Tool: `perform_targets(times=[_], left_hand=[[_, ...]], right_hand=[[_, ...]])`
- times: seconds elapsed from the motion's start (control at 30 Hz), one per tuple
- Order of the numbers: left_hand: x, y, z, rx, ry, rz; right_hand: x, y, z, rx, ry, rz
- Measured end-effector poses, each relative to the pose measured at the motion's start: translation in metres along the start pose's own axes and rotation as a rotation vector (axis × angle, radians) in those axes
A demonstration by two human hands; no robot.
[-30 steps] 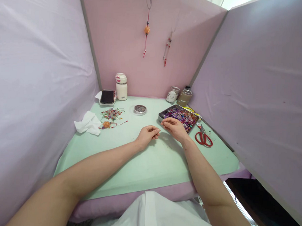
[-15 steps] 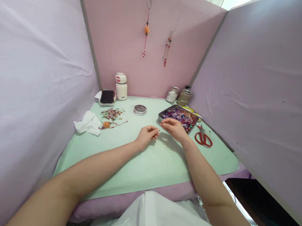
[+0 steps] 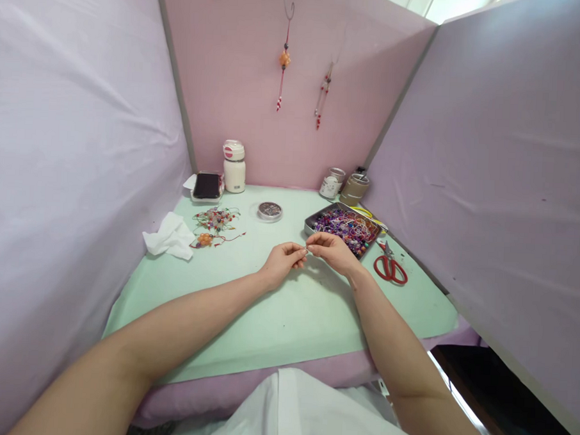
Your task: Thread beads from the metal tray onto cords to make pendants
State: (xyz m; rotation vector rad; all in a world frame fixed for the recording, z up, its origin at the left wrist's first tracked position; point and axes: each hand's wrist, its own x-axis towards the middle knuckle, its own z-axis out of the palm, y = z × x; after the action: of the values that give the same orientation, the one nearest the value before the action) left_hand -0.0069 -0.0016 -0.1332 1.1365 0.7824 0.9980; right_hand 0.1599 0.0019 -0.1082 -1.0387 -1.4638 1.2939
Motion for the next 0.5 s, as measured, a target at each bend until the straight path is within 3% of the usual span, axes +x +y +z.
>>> perform_targets(times=[0.13, 0.27, 0.5], left_hand=[[0.000, -0.001, -0.001, -0.001, -0.017, 0.008], [0.000, -0.002, -0.002, -0.014, -0.015, 0.004], [0.002, -0.005, -0.004, -0.010, -0.010, -0.004]], right_hand=[[0.000, -0.002, -0.001, 0.017, 0.031, -0.011], [-0.001, -0.014, -0.015, -0.049, 0.145, -0.080], [0.019, -0.035, -0.059, -0.628, 0.392, -0.199]])
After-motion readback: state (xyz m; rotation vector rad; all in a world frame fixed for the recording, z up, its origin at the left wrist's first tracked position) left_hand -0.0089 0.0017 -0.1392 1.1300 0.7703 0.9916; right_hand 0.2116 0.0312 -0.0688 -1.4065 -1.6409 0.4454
